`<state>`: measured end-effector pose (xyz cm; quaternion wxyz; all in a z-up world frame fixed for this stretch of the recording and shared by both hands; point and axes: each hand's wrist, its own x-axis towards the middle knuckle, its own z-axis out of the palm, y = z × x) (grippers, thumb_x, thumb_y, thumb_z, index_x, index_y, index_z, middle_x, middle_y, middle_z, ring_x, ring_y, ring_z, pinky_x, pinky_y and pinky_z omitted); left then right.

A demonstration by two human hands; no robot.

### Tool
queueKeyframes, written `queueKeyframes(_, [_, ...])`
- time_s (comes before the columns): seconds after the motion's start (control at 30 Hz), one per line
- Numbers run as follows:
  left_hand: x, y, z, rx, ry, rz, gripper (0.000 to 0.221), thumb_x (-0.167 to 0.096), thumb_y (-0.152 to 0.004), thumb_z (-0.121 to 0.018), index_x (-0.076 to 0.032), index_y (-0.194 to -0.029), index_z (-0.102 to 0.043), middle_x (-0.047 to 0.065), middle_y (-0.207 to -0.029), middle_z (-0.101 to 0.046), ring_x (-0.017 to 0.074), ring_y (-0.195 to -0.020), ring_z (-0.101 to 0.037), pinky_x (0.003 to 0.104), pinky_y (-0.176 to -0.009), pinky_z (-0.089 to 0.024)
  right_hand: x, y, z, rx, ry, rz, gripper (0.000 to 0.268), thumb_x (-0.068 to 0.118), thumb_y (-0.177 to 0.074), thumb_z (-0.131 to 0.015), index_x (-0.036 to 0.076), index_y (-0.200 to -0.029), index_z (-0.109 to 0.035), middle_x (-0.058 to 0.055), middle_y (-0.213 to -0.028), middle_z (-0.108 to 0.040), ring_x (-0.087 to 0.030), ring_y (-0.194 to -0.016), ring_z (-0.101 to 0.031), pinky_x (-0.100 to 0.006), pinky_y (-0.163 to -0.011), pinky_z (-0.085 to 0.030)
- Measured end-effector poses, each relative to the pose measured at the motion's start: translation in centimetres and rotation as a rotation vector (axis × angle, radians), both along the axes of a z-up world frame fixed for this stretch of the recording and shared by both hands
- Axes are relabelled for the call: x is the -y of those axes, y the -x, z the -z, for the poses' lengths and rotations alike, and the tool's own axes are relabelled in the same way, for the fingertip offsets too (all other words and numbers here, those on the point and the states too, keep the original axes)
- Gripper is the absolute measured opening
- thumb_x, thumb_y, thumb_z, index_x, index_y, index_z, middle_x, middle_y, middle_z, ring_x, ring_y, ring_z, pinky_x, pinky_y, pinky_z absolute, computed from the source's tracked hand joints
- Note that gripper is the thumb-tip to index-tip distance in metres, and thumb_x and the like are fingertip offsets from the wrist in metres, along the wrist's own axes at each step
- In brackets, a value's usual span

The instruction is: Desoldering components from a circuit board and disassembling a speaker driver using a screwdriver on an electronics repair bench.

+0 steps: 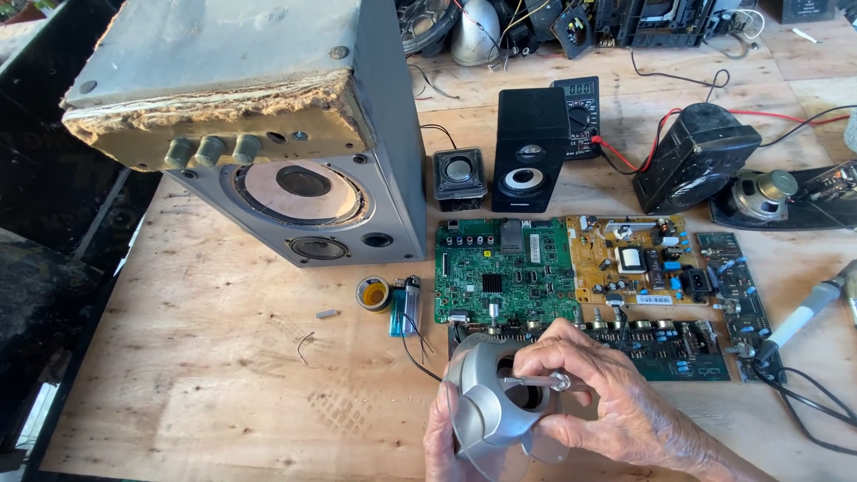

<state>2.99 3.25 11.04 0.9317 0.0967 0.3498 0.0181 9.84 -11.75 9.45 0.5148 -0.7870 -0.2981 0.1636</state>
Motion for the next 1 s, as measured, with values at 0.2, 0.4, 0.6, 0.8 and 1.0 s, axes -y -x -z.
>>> queueKeyframes(0.2, [-0.7,1.3,8.3,-0.054,-0.084,-0.062,0.059,-0.032,-0.092,-0.042,0.004,-0.136,-0.057,0.03,-0.128,-0.061,0.0426,-0.115,-0.056,0.056,-0.093,-0.045,0.0,-0.2,1.1,0.028,-0.12,-0.024,0.036,0.034,-0.077,-0.077,0.015,-0.106,-0.068,0.0,-0.103,-0.07,-0.017,-0.091,-0.061,-0.032,-0.076,-0.055])
queueKeyframes(0.4, [-0.8,1.2,6.6,0.028,-0.05,-0.043,0.063,-0.034,-0.091,-0.038,0.004,-0.139,-0.052,0.033,-0.133,-0.058,0.046,-0.121,-0.054,0.058,-0.1,-0.042,0.1,-0.3,0.8,-0.049,-0.169,-0.038,0.042,0.033,-0.076,-0.08,0.013,-0.111,-0.069,-0.005,-0.109,-0.07,-0.02,-0.096,-0.059,-0.029,-0.066,-0.054])
queueKeyframes(0.6, [-0.8,1.2,5.8,0.424,-0.196,0.108,0.065,-0.047,-0.088,-0.048,0.001,-0.131,-0.055,0.027,-0.129,-0.062,0.0399,-0.117,-0.061,0.052,-0.1,-0.047,0.1,-0.6,-0.7,-0.043,-0.089,-0.063,0.032,0.026,-0.074,-0.075,0.017,-0.105,-0.073,-0.003,-0.103,-0.071,-0.014,-0.089,-0.06,-0.021,-0.043,-0.046])
queueKeyframes(0.8, [-0.7,-0.2,-0.6,-0.101,0.044,-0.039,0.064,-0.033,-0.088,-0.035,0.007,-0.136,-0.05,0.037,-0.134,-0.054,0.0524,-0.123,-0.049,0.064,-0.102,-0.036,-0.3,-0.9,-0.2,0.218,-0.193,-0.103,0.033,0.012,-0.072,-0.078,0.013,-0.104,-0.07,-0.006,-0.103,-0.071,-0.022,-0.092,-0.062,-0.036,-0.083,-0.052])
queueKeyframes(1.0, [-1.3,0.9,7.7,0.343,-0.188,0.072,0.061,-0.038,-0.084,-0.055,0.003,-0.128,-0.056,0.026,-0.121,-0.064,0.0362,-0.112,-0.063,0.045,-0.098,-0.048,-0.8,-0.1,0.5,0.409,-0.197,0.024,0.03,0.009,-0.07,-0.076,0.014,-0.099,-0.07,-0.005,-0.099,-0.075,-0.019,-0.089,-0.074,-0.035,-0.087,-0.055])
